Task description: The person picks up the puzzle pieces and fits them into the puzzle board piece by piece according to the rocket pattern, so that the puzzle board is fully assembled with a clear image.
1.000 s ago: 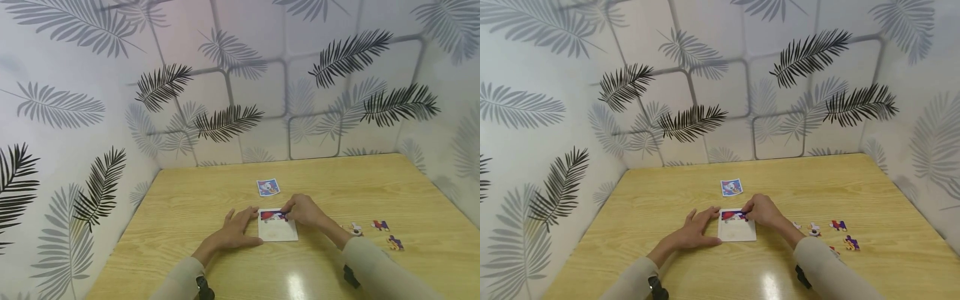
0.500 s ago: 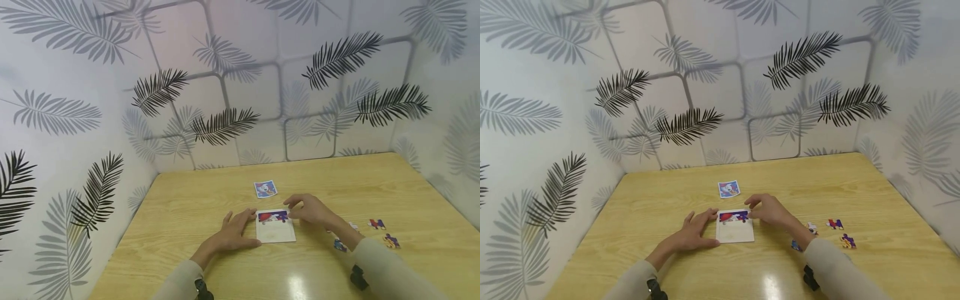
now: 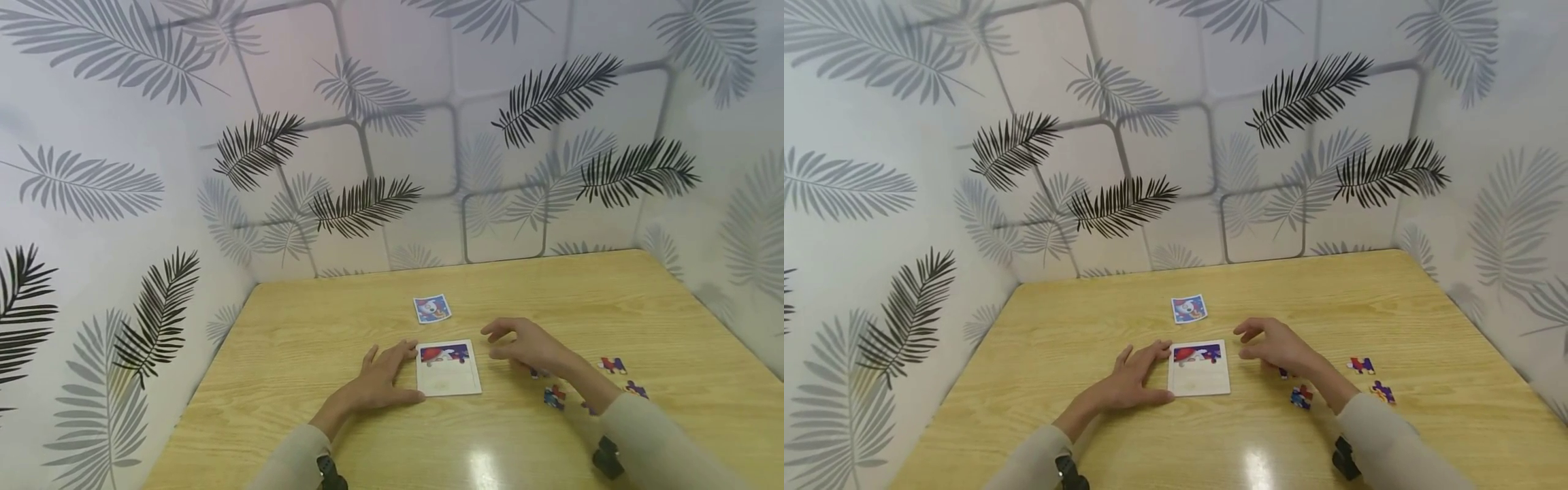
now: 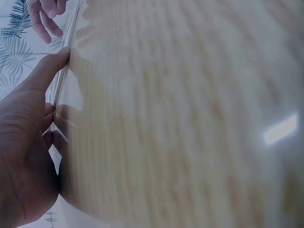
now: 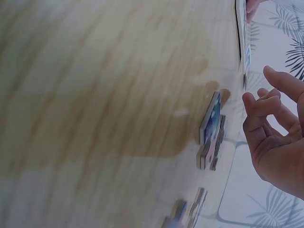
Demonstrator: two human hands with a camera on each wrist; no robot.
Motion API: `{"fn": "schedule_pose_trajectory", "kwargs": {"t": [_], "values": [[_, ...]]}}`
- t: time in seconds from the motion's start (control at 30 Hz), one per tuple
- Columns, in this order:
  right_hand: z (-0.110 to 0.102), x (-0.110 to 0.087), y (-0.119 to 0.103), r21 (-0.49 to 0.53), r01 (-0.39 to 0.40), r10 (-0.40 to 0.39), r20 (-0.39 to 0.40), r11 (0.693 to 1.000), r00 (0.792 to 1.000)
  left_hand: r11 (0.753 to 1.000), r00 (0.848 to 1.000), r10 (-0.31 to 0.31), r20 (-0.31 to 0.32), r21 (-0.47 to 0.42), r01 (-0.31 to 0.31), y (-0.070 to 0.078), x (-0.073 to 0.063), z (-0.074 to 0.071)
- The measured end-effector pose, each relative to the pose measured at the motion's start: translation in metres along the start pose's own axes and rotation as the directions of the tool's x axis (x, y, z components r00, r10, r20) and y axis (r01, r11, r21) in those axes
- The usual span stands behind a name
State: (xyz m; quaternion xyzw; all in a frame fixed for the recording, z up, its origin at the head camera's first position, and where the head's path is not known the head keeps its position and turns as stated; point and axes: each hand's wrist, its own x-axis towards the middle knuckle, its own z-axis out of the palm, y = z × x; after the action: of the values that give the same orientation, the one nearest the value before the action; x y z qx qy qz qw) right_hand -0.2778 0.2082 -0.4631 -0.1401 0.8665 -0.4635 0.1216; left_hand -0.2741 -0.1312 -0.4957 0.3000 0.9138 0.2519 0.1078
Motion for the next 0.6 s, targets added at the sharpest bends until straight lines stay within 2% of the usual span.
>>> {"fn": "schedule_pose_trajectory", "kwargs": {"t": [0.13,0.4,0.6], "values": [[-0.005,-0.007,0.004,0.030,-0.031,0.031,0.008,0.999,0.999,1.000,1.000,0.001,-0.001,-0.001,-0.001,0.000,0.000,0.000],[-0.013,-0.019,0.008,0.060,-0.024,0.023,0.015,0.998,1.000,1.000,1.000,-0.006,-0.008,0.013,0.006,-0.003,0.002,0.001],[-0.018,-0.026,0.015,0.029,-0.009,0.009,0.000,1.000,1.000,1.000,1.000,0.002,-0.002,0.012,-0.002,-0.003,0.002,0.002]]}}
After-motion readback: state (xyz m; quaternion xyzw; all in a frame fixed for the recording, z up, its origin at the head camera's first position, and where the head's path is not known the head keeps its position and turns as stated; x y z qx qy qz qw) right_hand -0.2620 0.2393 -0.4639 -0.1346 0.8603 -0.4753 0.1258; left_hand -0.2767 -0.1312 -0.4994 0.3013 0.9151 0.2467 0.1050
